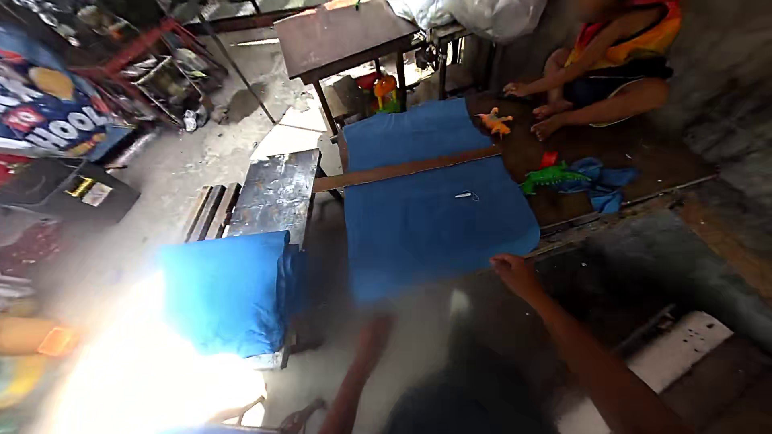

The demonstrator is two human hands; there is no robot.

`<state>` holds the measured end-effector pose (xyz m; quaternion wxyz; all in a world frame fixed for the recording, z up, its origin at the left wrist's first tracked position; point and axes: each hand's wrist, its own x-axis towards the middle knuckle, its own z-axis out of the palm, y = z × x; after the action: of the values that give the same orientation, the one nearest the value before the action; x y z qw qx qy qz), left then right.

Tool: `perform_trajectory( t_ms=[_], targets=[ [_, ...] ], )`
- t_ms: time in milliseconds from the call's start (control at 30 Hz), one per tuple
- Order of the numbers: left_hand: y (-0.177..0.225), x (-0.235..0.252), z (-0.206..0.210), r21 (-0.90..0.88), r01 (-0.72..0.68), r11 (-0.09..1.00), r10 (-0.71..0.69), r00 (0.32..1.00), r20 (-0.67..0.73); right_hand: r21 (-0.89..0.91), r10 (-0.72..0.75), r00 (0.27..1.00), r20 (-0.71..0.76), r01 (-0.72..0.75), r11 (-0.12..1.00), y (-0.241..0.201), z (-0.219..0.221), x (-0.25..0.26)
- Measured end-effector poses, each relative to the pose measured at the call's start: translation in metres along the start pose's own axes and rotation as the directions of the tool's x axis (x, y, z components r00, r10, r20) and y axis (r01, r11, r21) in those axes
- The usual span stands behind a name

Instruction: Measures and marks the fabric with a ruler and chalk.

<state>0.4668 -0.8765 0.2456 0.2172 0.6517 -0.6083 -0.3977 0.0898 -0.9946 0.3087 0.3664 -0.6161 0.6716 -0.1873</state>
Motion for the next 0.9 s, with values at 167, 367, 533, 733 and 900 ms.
perform_trajectory(
  t_ms=[167, 367, 533, 733, 900],
  targets=[
    [0.038, 0.098, 0.007, 0.042, -0.077, 0.996, 0.085, 0.970, -0.228, -0.126, -0.256, 0.963, -0.082, 0.245, 0.961, 0.006, -0.017, 0.161],
    [0.051, 0.179, -0.008, 0.092, -0.045, 0.995, 0.076, 0.928, -0.364, -0.284, -0.237, 0.962, 0.137, 0.267, 0.921, -0.010, -0.024, 0.247],
    [0.057, 0.246, -0.053, 0.204, -0.018, 0.979, 0.103, 0.904, -0.415, 0.055, -0.136, 0.990, 0.046, 0.133, 0.990, -0.001, -0.073, 0.249],
    [0.089, 0.357, -0.093, 0.442, -0.030, 0.896, 0.134, 0.969, -0.207, 0.338, 0.122, 0.919, -0.374, 0.013, 0.941, 0.043, -0.107, 0.300],
    [0.095, 0.438, -0.101, 0.592, -0.080, 0.802, 0.146, 0.987, -0.066, 0.393, 0.153, 0.919, -0.363, 0.003, 0.920, 0.049, -0.093, 0.357]
  ],
)
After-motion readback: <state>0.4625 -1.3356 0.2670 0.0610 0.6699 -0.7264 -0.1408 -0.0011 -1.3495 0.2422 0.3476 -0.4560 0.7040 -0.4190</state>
